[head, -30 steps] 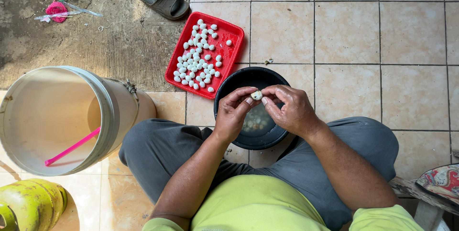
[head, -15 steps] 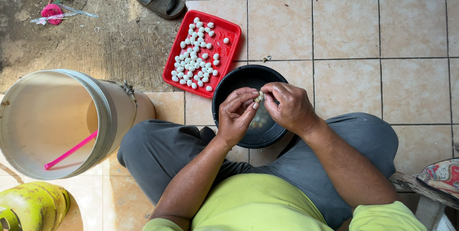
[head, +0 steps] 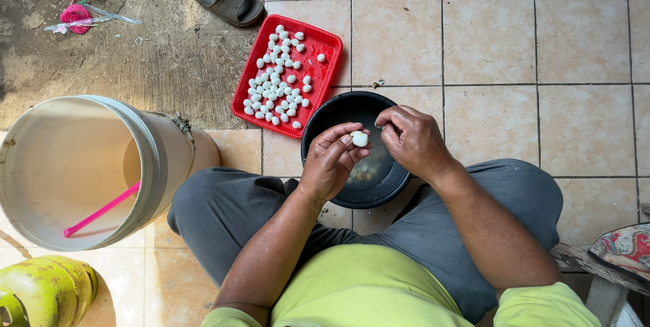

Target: The person sits on the floor and peels the shells off boiled eggs by hand, dipping each egg in a black bowl of water and placing the peeled egg onto a red tray with other peeled eggs.

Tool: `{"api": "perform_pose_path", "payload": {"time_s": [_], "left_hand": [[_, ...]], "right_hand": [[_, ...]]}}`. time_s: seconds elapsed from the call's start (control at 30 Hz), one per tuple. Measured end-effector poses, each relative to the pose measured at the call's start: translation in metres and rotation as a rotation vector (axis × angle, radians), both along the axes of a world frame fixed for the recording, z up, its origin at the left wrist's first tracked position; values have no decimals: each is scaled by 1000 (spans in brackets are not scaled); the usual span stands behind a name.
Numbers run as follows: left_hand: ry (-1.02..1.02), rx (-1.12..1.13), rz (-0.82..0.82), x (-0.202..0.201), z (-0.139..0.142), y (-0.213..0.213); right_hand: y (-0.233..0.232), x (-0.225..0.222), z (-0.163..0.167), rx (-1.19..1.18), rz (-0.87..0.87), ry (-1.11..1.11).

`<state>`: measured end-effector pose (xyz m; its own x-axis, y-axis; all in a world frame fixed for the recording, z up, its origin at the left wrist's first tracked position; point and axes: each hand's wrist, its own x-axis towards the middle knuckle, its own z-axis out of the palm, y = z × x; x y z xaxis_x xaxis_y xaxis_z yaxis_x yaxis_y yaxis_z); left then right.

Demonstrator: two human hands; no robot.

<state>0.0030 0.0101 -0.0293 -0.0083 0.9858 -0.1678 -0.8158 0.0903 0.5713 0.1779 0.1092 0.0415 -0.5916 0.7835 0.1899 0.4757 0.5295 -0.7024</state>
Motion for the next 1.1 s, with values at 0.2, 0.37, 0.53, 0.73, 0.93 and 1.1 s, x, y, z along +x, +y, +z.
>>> {"api": "perform_pose_path", "payload": {"time_s": [0.2, 0.37, 0.53, 0.73, 0.93, 1.1], "left_hand": [[4, -84, -61, -4, 3, 3], [81, -46, -68, -4, -6, 5], [108, -87, -59, -2, -13, 6], [120, -78, -75, 1, -14, 6], [85, -103, -66, 2, -8, 6], [65, -106, -46, 1, -5, 6]], "right_hand": [[-3, 2, 7, -95, 141, 151], [-6, -2, 13, -18, 237, 76], [-6, -1, 12, 137, 262, 60], [-8, 0, 6, 145, 234, 34], [-10, -2, 4, -320, 8, 87], [-10, -4, 4, -276, -15, 121]]}}
